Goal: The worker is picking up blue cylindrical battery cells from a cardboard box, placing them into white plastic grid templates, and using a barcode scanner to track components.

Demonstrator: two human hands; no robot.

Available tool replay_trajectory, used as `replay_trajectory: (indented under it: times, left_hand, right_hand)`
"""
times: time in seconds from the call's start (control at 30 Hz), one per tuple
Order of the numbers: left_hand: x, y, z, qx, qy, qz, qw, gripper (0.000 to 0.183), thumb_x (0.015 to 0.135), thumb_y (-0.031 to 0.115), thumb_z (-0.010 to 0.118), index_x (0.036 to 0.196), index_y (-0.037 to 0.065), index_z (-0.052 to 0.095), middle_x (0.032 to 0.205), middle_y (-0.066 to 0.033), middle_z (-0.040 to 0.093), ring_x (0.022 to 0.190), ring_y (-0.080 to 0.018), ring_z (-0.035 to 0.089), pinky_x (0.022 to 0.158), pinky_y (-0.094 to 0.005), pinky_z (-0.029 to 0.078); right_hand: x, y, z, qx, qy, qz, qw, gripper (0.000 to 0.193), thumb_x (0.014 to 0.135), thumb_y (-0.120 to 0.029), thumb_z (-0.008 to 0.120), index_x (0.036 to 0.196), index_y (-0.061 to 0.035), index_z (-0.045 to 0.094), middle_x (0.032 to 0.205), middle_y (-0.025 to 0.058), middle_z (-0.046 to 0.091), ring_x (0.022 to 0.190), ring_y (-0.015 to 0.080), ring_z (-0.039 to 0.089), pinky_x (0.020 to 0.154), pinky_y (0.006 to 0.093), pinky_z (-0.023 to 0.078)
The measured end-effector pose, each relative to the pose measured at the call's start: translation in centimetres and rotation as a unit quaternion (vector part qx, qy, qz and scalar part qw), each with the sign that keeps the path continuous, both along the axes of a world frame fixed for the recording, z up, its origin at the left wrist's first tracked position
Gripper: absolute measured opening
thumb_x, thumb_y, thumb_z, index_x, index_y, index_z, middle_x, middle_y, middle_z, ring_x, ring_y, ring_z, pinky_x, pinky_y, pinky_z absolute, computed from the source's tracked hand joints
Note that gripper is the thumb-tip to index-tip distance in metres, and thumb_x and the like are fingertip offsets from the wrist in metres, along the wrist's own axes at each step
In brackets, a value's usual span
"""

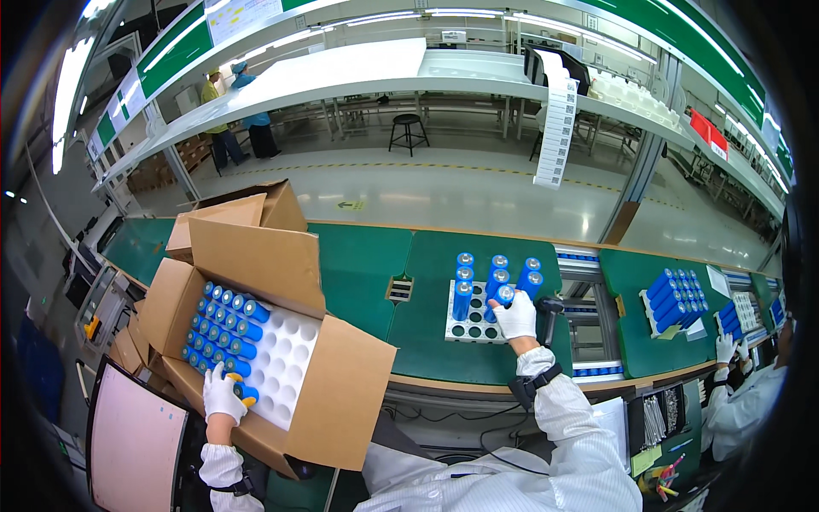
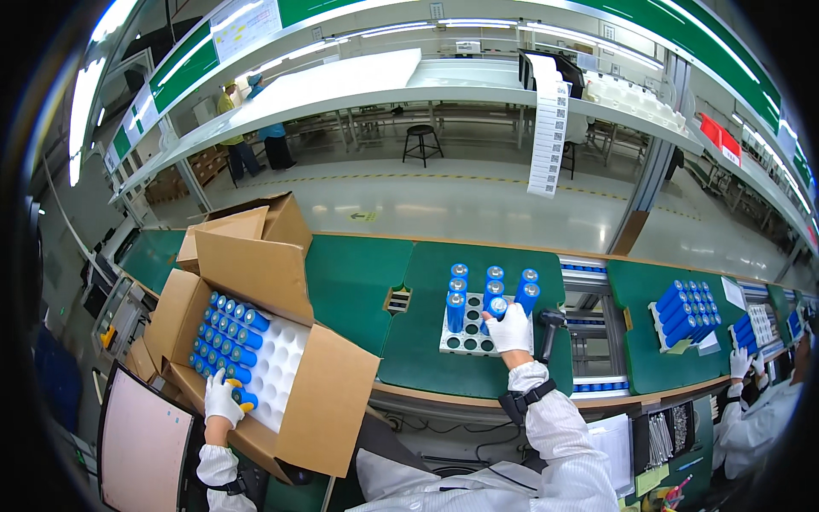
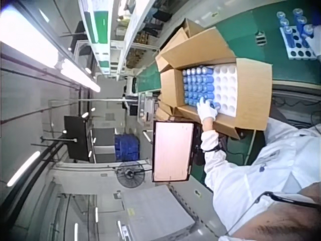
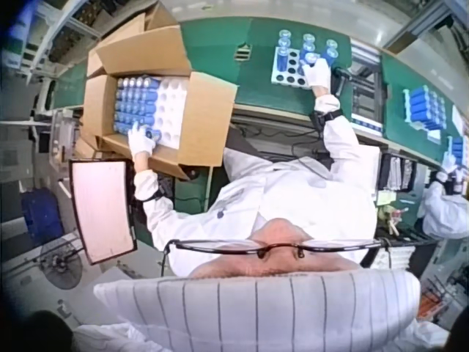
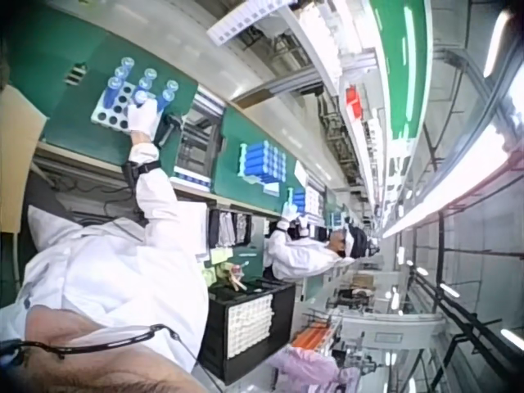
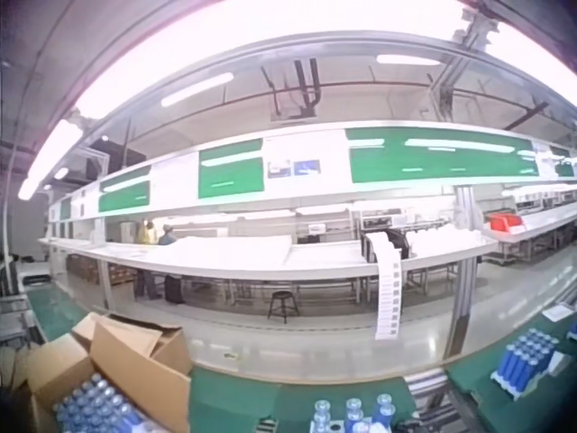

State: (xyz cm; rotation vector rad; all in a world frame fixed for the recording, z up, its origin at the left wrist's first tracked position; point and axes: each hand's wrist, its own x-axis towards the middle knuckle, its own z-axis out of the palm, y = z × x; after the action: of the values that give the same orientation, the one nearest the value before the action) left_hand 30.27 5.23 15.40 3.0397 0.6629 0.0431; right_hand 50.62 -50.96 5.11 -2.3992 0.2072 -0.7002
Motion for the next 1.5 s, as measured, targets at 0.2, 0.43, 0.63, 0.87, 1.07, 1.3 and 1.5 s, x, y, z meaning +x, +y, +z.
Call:
replay_trajectory:
  times: [0.2,0.43,0.63,0.87,1.07,1.3,1.5]
  left_hand:
    - [0.7,1.7,-1.3,0.078,0.088,0.009,0.993,0.053,0.063,0.026,0.089,0.110,0.011,0.071,0.150,-0.0153,0.040,0.139,-0.0394,0.034,0.112,-0.0440,0.036]
    - [-0.7,4.1,-3.0,0.000,-0.026,-0.037,0.999,0.051,0.061,0.016,0.088,0.105,0.001,0.066,0.126,-0.0188,0.057,0.112,-0.0390,0.055,0.098,-0.0416,0.046]
    - [-1.1,5.4,-0.9,-0.367,-0.255,0.099,0.889,0.034,0.080,-0.003,0.071,0.111,0.001,0.057,0.096,-0.0048,0.056,0.083,-0.0146,0.054,0.074,-0.0307,0.052]
    - [1.7,-1.5,3.4,-0.787,-0.363,0.003,0.499,0.057,0.091,0.030,0.070,0.126,-0.008,0.045,0.122,-0.0225,0.055,0.110,-0.0334,0.060,0.088,-0.0449,0.056]
    - [4.9,-13.8,4.8,-0.904,-0.249,-0.044,0.345,0.051,0.093,0.024,0.067,0.129,-0.006,0.046,0.128,-0.0222,0.052,0.121,-0.0320,0.053,0.104,-0.0422,0.048]
    - [5.1,-25.8,4.4,-0.959,-0.142,-0.025,0.243,0.052,0.095,0.029,0.063,0.125,-0.008,0.041,0.130,-0.0261,0.048,0.117,-0.0384,0.056,0.101,-0.0464,0.054]
    - [4.2,-27.8,2.9,-0.958,-0.120,-0.034,0.258,0.054,0.095,0.026,0.064,0.129,-0.008,0.040,0.134,-0.0258,0.047,0.119,-0.0371,0.055,0.106,-0.0482,0.048]
  right_hand:
    - [0.3,0.5,0.8,-0.005,0.071,0.004,0.997,0.044,0.073,-0.036,0.081,0.096,-0.0011,0.067,0.092,0.0218,0.068,0.089,0.0402,0.065,0.079,0.0457,0.053]
    - [0.1,0.8,1.9,-0.025,0.129,-0.002,0.991,0.050,0.077,-0.047,0.076,0.093,-0.0014,0.064,0.094,0.0221,0.068,0.090,0.0413,0.066,0.077,0.0483,0.054]
    - [0.6,0.3,0.9,-0.027,0.130,0.003,0.991,0.046,0.079,-0.044,0.076,0.092,-0.0014,0.064,0.093,0.0223,0.068,0.087,0.0420,0.067,0.076,0.0488,0.054]
    - [0.5,-0.1,0.4,-0.004,0.118,0.015,0.993,0.049,0.078,-0.042,0.078,0.100,-0.0003,0.062,0.093,0.0236,0.068,0.088,0.0421,0.067,0.078,0.0491,0.054]
    - [-4.5,3.4,6.7,0.025,-0.094,0.068,0.993,0.072,0.073,-0.026,0.084,0.131,-0.0006,0.051,0.110,0.0171,0.059,0.084,0.0331,0.066,0.078,0.0419,0.054]
    - [-13.5,11.0,12.8,0.504,0.022,0.421,0.754,0.067,0.083,-0.012,0.077,0.140,-0.0009,0.044,0.120,0.0100,0.059,0.085,0.0125,0.063,0.070,0.0255,0.053]
    - [-13.8,11.6,13.4,0.615,0.047,0.338,0.711,0.054,0.085,-0.026,0.078,0.125,0.0023,0.053,0.116,0.0148,0.067,0.078,0.0130,0.063,0.066,0.0238,0.052]
